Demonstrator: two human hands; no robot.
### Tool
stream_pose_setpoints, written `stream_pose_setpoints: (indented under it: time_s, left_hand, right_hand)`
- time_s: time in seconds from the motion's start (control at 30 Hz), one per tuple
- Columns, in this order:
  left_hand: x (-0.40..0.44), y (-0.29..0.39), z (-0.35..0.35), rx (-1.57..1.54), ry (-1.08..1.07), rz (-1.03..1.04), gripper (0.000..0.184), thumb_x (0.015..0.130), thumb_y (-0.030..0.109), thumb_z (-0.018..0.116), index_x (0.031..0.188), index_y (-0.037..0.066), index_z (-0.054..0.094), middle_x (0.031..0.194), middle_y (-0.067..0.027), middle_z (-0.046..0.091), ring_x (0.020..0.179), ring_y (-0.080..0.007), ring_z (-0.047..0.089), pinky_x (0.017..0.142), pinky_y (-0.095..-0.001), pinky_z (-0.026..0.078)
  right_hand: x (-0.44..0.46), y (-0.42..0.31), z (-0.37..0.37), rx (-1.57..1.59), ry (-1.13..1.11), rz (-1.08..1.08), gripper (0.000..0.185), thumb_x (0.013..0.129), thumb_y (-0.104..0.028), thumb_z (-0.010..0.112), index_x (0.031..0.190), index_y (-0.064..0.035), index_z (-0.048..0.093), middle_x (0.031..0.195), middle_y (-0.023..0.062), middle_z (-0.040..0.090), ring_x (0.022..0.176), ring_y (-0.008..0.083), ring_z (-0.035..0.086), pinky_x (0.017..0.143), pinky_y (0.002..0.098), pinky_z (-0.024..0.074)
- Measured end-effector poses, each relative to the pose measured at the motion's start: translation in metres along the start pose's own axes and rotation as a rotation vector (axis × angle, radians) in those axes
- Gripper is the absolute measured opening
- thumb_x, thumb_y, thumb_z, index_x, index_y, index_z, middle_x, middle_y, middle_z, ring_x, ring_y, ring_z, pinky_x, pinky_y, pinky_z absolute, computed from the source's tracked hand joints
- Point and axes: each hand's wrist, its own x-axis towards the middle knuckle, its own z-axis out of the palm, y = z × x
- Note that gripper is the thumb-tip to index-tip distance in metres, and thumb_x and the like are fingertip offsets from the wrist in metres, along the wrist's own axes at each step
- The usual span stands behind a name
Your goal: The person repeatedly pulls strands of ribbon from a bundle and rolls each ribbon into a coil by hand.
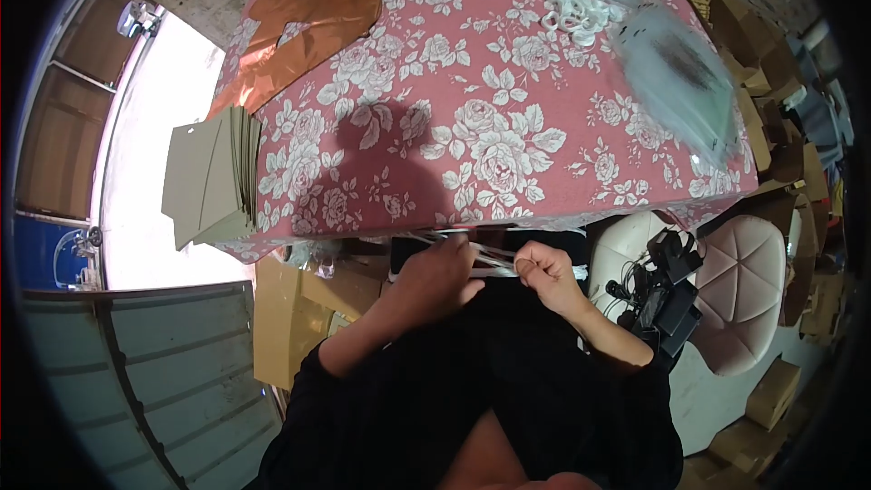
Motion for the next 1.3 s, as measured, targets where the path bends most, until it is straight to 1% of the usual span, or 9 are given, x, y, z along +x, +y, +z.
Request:
stream_pose_setpoints:
  time_s: [0.13, 0.27, 0.33, 0.47, 0.53, 0.63, 1.07, 1.13, 1.3]
  left_hand:
    - [-0.014, 0.044, -0.08, -0.26, -0.031, 0.199, 0.027, 0.077, 0.014, 0.075, 0.089, 0.002, 0.054, 0.097, -0.0215, 0.061, 0.08, -0.0338, 0.064, 0.071, -0.0414, 0.052]
    - [-0.01, 0.065, -0.102, -1.043, 0.311, 1.069, 0.048, 0.096, 0.041, 0.058, 0.067, 0.007, 0.041, 0.08, -0.0158, 0.056, 0.068, -0.0301, 0.058, 0.074, -0.0528, 0.048]
    - [-0.004, 0.067, -0.132, -1.248, -0.04, 1.321, 0.054, 0.098, 0.05, 0.048, 0.065, 0.007, 0.041, 0.08, -0.0151, 0.056, 0.068, -0.031, 0.058, 0.078, -0.0589, 0.045]
    - [-0.008, 0.089, -0.148, -1.43, -0.104, 1.482, 0.051, 0.101, 0.044, 0.045, 0.066, 0.007, 0.045, 0.081, -0.0142, 0.06, 0.064, -0.0253, 0.061, 0.067, -0.0499, 0.053]
    - [-0.009, 0.093, -0.148, -1.493, -0.175, 1.586, 0.066, 0.101, 0.052, 0.036, 0.06, 0.004, 0.055, 0.074, -0.0151, 0.056, 0.057, -0.0286, 0.057, 0.103, -0.0659, 0.031]
    - [-0.008, 0.09, -0.152, -1.424, -0.286, 1.694, 0.066, 0.102, 0.048, 0.036, 0.056, 0.005, 0.053, 0.071, -0.0134, 0.056, 0.057, -0.0282, 0.056, 0.09, -0.0664, 0.039]
    - [-0.037, 0.094, -0.156, -1.798, -0.332, 1.382, 0.067, 0.101, 0.046, 0.04, 0.052, 0.002, 0.055, 0.059, -0.0141, 0.057, 0.046, -0.024, 0.05, 0.067, -0.0438, 0.052]
    - [-0.05, 0.091, -0.182, -1.621, -0.526, 0.863, 0.068, 0.101, 0.046, 0.04, 0.05, 0.003, 0.054, 0.057, -0.0135, 0.056, 0.045, -0.0245, 0.051, 0.075, -0.0482, 0.05]
    - [-0.046, 0.091, -0.167, -1.623, -0.335, 1.122, 0.068, 0.101, 0.047, 0.04, 0.05, 0.003, 0.053, 0.058, -0.0131, 0.057, 0.046, -0.0245, 0.051, 0.086, -0.0547, 0.044]
  right_hand:
    - [-0.006, -0.007, 0.002, -0.1, -0.058, -0.028, 0.012, 0.092, 0.002, 0.054, 0.08, -0.0015, 0.056, 0.068, -0.0063, 0.047, 0.063, 0.0012, 0.039, 0.054, 0.0209, 0.0324]
    - [-0.003, -0.012, 0.011, -0.222, -0.141, -0.122, 0.006, 0.089, 0.001, 0.057, 0.083, -0.0006, 0.058, 0.066, -0.0027, 0.051, 0.061, 0.004, 0.043, 0.054, 0.0225, 0.0376]
    - [0.002, -0.014, 0.016, -0.339, -0.16, -0.253, 0.005, 0.088, -0.001, 0.058, 0.083, -0.0009, 0.059, 0.066, 0.0004, 0.051, 0.06, 0.0048, 0.045, 0.054, 0.0237, 0.0394]
    - [0.007, -0.018, 0.018, -0.34, -0.268, -0.272, 0.002, 0.087, -0.001, 0.058, 0.085, -0.0014, 0.058, 0.068, 0.0022, 0.053, 0.062, 0.0065, 0.049, 0.058, 0.0241, 0.043]
    - [0.008, -0.018, 0.019, -0.348, -0.28, -0.276, 0.002, 0.087, -0.002, 0.058, 0.085, -0.0014, 0.058, 0.07, 0.0024, 0.054, 0.064, 0.0069, 0.051, 0.059, 0.0243, 0.0439]
    - [0.009, -0.013, 0.017, -0.357, -0.302, -0.274, 0.002, 0.087, -0.003, 0.058, 0.086, -0.0012, 0.059, 0.071, 0.002, 0.055, 0.065, 0.0061, 0.051, 0.059, 0.0234, 0.0441]
    - [0.013, -0.004, 0.015, -0.308, -0.284, -0.245, 0.003, 0.089, 0.0, 0.058, 0.088, 0.0014, 0.061, 0.074, -0.0013, 0.056, 0.067, 0.0039, 0.049, 0.063, 0.0205, 0.0426]
    - [0.013, -0.004, 0.014, -0.304, -0.281, -0.241, 0.003, 0.088, 0.0, 0.058, 0.088, 0.0013, 0.061, 0.073, -0.0014, 0.056, 0.066, 0.0037, 0.049, 0.062, 0.0202, 0.0422]
    - [0.013, -0.009, 0.017, -0.282, -0.246, -0.241, 0.002, 0.088, 0.0, 0.06, 0.087, 0.0, 0.061, 0.07, 0.001, 0.056, 0.062, 0.0037, 0.051, 0.058, 0.0205, 0.0427]
